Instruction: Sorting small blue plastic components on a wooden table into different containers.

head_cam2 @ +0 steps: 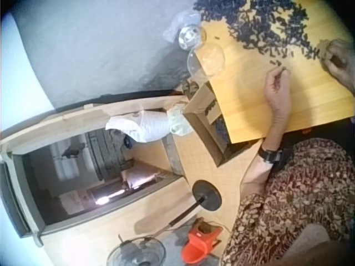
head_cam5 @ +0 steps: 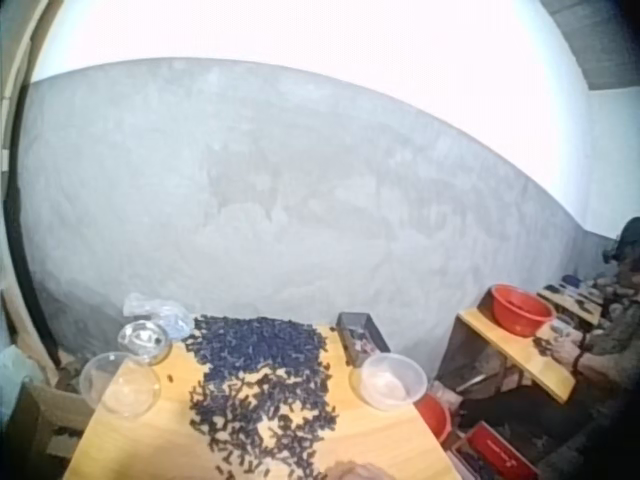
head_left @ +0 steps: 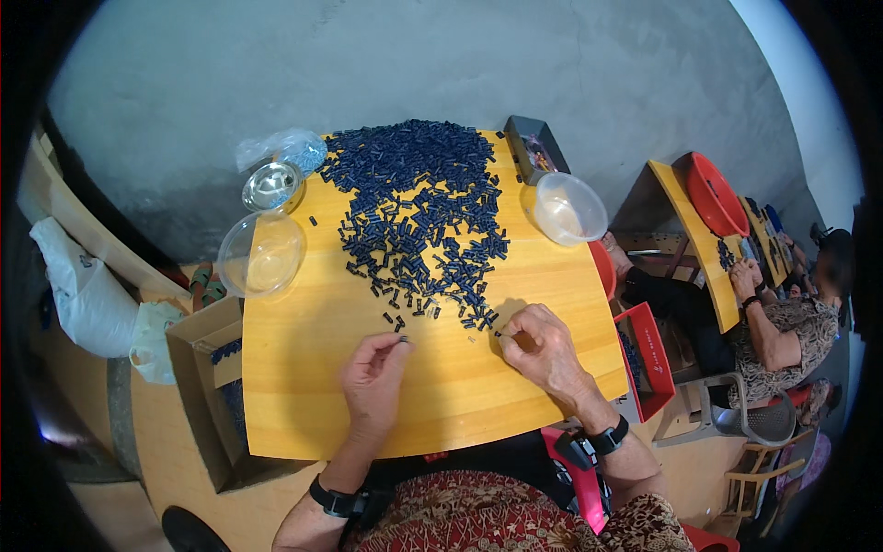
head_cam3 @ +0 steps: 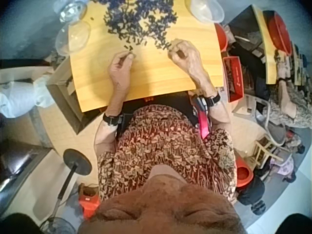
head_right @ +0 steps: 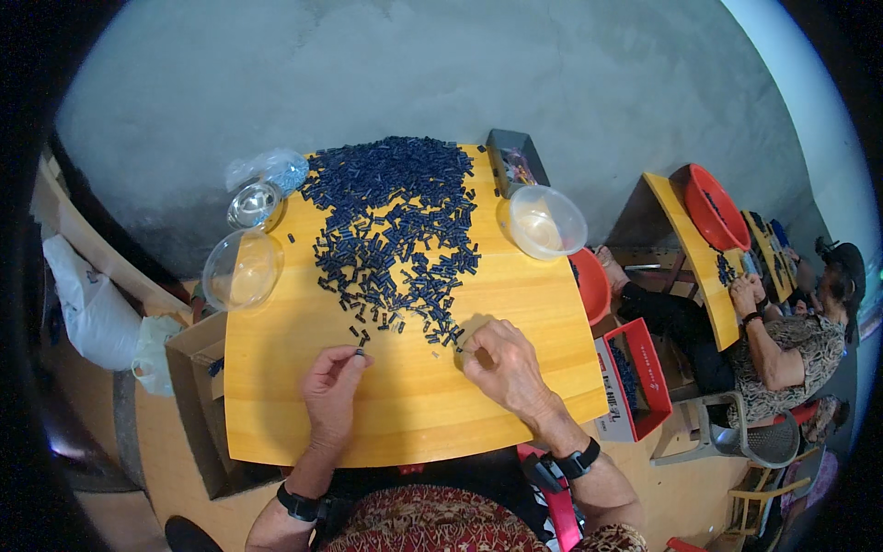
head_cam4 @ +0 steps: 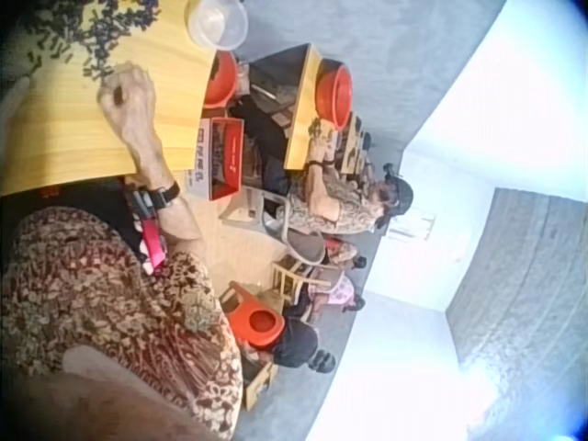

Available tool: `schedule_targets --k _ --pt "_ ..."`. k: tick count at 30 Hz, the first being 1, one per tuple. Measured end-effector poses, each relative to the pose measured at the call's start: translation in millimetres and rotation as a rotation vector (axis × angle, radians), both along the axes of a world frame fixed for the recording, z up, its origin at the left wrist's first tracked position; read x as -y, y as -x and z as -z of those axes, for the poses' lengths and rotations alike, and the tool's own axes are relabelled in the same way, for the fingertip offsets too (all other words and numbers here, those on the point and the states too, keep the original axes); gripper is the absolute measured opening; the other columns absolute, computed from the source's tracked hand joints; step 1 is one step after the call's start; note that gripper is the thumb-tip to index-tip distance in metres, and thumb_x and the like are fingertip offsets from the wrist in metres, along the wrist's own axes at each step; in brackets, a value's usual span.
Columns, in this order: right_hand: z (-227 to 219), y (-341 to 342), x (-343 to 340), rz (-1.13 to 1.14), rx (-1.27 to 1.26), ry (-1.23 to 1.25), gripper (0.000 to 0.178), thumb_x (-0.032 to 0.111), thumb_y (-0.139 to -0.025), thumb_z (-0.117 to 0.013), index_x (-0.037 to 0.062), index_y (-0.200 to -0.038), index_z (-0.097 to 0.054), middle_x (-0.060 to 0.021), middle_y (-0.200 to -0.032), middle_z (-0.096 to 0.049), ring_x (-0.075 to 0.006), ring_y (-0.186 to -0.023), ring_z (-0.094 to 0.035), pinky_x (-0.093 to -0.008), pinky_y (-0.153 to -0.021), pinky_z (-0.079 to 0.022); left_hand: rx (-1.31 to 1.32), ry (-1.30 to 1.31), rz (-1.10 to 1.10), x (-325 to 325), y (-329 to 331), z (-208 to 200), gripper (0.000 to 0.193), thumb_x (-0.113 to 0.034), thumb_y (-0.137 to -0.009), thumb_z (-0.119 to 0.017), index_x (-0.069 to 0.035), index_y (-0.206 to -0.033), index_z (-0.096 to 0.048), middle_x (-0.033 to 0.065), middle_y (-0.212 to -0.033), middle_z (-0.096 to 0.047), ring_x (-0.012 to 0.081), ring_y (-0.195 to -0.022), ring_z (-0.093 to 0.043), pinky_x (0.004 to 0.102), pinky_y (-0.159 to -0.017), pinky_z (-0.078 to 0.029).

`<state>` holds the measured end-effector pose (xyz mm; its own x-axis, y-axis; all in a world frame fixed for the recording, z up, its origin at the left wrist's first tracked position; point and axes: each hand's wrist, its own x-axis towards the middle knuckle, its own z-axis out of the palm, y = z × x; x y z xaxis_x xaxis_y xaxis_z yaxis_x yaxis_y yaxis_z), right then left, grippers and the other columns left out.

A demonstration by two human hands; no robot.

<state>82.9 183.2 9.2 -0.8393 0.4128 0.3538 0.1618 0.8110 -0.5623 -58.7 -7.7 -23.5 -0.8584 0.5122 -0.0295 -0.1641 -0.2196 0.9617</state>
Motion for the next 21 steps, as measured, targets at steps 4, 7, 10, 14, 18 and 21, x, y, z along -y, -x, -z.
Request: schedule_targets --k 4,7,10,14,18,21 --pt "-27 5 27 -0.083 -0.121 0.001 0.015 0.001 -0.071 -0.071 0.0026 -0.081 -0.06 -0.0127 -0.084 -0.061 -0.0309 -0.081 -0.06 -0.0393 -0.075 -0.049 0.112 -0.055 0.204 -7 -23 -18 0.014 0.0 -0.09 -0.065 0.004 -0.103 -0.063 0.0066 -0.097 -0.069 0.0108 -0.092 -0.065 0.0233 -0.084 -0.05" --pt "-31 10 41 -0.128 -0.165 -0.039 0.017 0.001 -0.071 -0.072 0.0025 -0.084 -0.061 -0.0117 -0.084 -0.062 -0.0295 -0.081 -0.06 -0.039 -0.073 -0.049 0.143 -0.07 0.276 -10 -28 -28 0.013 -0.001 -0.091 -0.065 0.004 -0.103 -0.063 0.0073 -0.099 -0.069 0.0114 -0.095 -0.065 0.0236 -0.086 -0.05" --pt "-29 10 45 -0.15 -0.161 -0.048 0.02 0.0 -0.072 -0.074 0.002 -0.087 -0.061 -0.0136 -0.088 -0.064 -0.0307 -0.082 -0.061 -0.0378 -0.072 -0.05 0.086 -0.018 0.269 -6 -29 -32 0.012 -0.002 -0.094 -0.06 0.002 -0.104 -0.061 0.0106 -0.101 -0.07 0.0137 -0.096 -0.066 0.0261 -0.089 -0.051" --pt "-34 9 48 -0.156 -0.158 -0.011 0.019 -0.001 -0.074 -0.073 0.0015 -0.089 -0.062 -0.0137 -0.088 -0.064 -0.0302 -0.081 -0.062 -0.0374 -0.072 -0.05 0.044 -0.012 0.262 -3 -31 -34 0.011 -0.002 -0.093 -0.061 0.002 -0.104 -0.062 0.0091 -0.1 -0.07 0.0125 -0.095 -0.066 0.0247 -0.088 -0.05" --pt "-39 9 46 -0.188 -0.135 0.013 0.015 -0.001 -0.077 -0.071 0.0004 -0.089 -0.062 -0.0124 -0.086 -0.065 -0.0288 -0.08 -0.062 -0.0369 -0.072 -0.05 -0.062 0.055 0.266 -8 -31 -39 0.011 -0.002 -0.093 -0.062 0.002 -0.103 -0.063 0.0057 -0.098 -0.069 0.0102 -0.094 -0.064 0.0234 -0.085 -0.05" --pt "-39 10 44 -0.215 -0.12 0.077 0.012 0.0 -0.079 -0.069 0.0007 -0.089 -0.062 -0.0119 -0.083 -0.064 -0.0288 -0.078 -0.061 -0.0367 -0.072 -0.049 -0.082 0.088 0.282 -9 -29 -34 0.011 -0.003 -0.093 -0.063 0.002 -0.103 -0.063 0.0045 -0.097 -0.068 0.0091 -0.093 -0.063 0.0226 -0.083 -0.05"
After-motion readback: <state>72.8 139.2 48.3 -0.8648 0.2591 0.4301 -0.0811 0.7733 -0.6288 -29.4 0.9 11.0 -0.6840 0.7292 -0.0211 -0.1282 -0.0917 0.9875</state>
